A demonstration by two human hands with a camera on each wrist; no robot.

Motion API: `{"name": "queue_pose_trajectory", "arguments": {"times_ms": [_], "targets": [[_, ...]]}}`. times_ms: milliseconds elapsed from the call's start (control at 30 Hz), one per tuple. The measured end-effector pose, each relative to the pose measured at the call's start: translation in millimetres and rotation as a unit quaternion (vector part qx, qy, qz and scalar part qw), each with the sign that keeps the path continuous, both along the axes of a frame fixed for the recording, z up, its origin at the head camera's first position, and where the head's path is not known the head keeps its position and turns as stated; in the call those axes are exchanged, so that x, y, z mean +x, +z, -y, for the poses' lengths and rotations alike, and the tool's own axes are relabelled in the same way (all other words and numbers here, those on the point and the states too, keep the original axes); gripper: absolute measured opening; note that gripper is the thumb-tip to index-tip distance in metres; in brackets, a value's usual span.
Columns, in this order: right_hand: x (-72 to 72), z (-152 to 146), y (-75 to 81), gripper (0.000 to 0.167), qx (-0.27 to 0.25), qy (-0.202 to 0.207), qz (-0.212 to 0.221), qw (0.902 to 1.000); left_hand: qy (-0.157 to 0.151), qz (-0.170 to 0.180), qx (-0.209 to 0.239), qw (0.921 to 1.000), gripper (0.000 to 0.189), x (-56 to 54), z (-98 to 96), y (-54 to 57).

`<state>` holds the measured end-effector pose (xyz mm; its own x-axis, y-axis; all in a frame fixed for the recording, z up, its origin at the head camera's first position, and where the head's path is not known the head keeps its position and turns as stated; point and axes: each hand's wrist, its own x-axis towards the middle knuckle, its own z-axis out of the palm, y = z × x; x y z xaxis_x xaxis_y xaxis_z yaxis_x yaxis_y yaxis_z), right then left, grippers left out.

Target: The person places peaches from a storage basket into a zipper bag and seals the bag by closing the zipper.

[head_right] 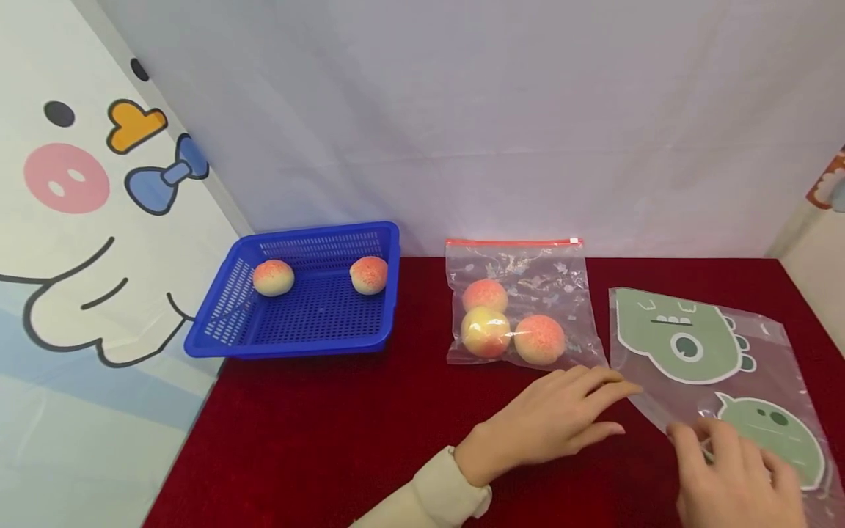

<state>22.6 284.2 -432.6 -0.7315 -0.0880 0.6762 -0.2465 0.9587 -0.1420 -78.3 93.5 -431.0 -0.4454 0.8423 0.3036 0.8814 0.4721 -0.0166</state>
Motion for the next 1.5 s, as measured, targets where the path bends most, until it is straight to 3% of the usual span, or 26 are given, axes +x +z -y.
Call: {"name": "queue_pose_trajectory", "arguments": {"times_ms": [33, 167, 300, 333, 467, 633, 733, 867, 1000, 1200, 1333, 1500], "targets": [[1.8, 1, 1.9, 0.072, 0.005, -0.003, 0.012, 0.9999, -0.003, 0.002, -0.002, 1.0000, 0.050, 0.0, -3.0, -0.4], [8.0, 7, 7.5, 0.021, 0.003, -0.017, 0.051, 0.9985, -0.012, 0.006, -0.013, 0.9998, 0.047, 0.3, -12.0, -2.6], [12.6, 14, 11.8, 0.017, -0.006, -0.027, 0.066, 0.9975, -0.020, 0.018, -0.013, 0.9996, 0.041, 1.2, -16.0, -4.7], [12.9, 15, 12.5, 0.021, -0.008, -0.027, 0.058, 0.9979, -0.022, 0.017, -0.008, 0.9996, 0.038, 1.4, -16.5, -5.2], [11.0, 19, 13.5, 0.062, -0.009, -0.016, 0.004, 0.9998, -0.027, -0.008, 0.022, 0.9994, 0.031, 1.8, -16.8, -6.7], [8.2, 22, 11.9, 0.058, 0.010, -0.013, -0.039, 0.9991, -0.023, -0.037, 0.038, 0.9983, 0.029, 0.7, -15.3, -8.6], [9.3, 22, 11.7, 0.060, 0.020, -0.015, -0.034, 0.9991, -0.016, -0.043, 0.038, 0.9982, 0.029, -1.7, -14.9, -10.4], [17.1, 24, 9.5, 0.080, 0.000, -0.029, 0.020, 0.9994, -0.012, -0.050, 0.058, 0.9969, 0.027, -7.5, -13.9, -11.4], [20.3, 19, 0.9, 0.081, -0.013, -0.026, 0.014, 0.9995, 0.001, -0.054, 0.073, 0.9959, 0.025, -14.0, -7.2, -7.6], [23.0, 7, -8.4, 0.081, -0.021, -0.038, 0.008, 0.9990, 0.013, -0.009, 0.119, 0.9928, 0.021, -23.7, 7.7, -3.0], [24.7, 4, -13.7, 0.087, -0.056, -0.061, 0.018, 0.9964, 0.022, 0.042, 0.168, 0.9847, 0.018, -30.3, 19.9, -2.9], [29.1, 0, -14.4, 0.099, -0.072, -0.088, 0.067, 0.9913, 0.050, 0.106, 0.201, 0.9724, 0.019, -38.0, 37.9, -0.4]]}}
